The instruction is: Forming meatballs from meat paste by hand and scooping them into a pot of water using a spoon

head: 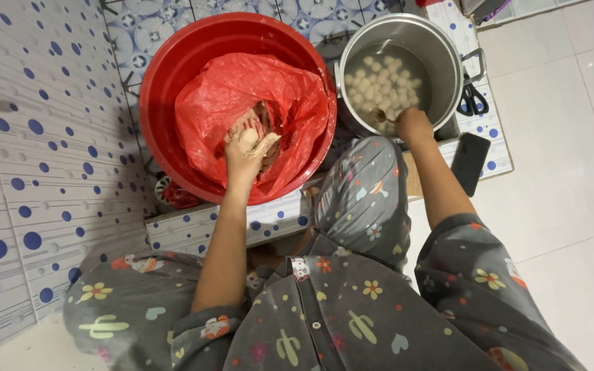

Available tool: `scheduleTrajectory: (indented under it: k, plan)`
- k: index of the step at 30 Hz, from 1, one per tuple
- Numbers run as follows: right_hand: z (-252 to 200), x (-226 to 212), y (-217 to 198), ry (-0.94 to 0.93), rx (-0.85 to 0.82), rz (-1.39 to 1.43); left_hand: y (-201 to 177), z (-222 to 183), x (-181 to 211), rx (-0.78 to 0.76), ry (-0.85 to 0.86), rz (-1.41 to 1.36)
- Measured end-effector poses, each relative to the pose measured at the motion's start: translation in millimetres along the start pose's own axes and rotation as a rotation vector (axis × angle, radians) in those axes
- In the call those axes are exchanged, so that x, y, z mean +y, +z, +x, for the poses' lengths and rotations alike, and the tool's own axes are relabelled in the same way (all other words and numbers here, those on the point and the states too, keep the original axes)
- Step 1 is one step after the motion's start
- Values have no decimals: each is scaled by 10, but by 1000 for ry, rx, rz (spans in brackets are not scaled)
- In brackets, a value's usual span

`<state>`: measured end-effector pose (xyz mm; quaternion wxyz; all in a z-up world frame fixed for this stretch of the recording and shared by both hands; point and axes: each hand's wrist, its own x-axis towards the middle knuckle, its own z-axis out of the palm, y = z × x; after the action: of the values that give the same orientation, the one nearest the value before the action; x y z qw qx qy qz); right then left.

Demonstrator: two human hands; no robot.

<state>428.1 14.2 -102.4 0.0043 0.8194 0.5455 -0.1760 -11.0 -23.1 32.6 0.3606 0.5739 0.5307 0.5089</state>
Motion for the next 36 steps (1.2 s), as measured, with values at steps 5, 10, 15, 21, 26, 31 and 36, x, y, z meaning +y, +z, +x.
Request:
scheduleTrajectory:
  k: [5,10,15,21,26,31,36]
  plan:
    - [90,-14,4,43,-30,-80,-14,-132,-241,28,-474,-264]
    - [-43,-219,-181,57,-9,-50,-79,-37,-219,-75,-644,-419]
    - [-275,-405,-383,-19,-8,-86,14,-21,-558,8,-472,-399]
    - [85,-113,107,-140,130,215,-50,-42,-120,3,-366,-289]
    - [-573,-708,-86,-21,160,1001,-118,30,96,-82,-275,-278]
    - [-773,-855,54,-109,369,1059,5,109,-174,-64,-307,-379]
    - [-819,-910,53,-251,536,797,87,97,-328,4,-100,-334]
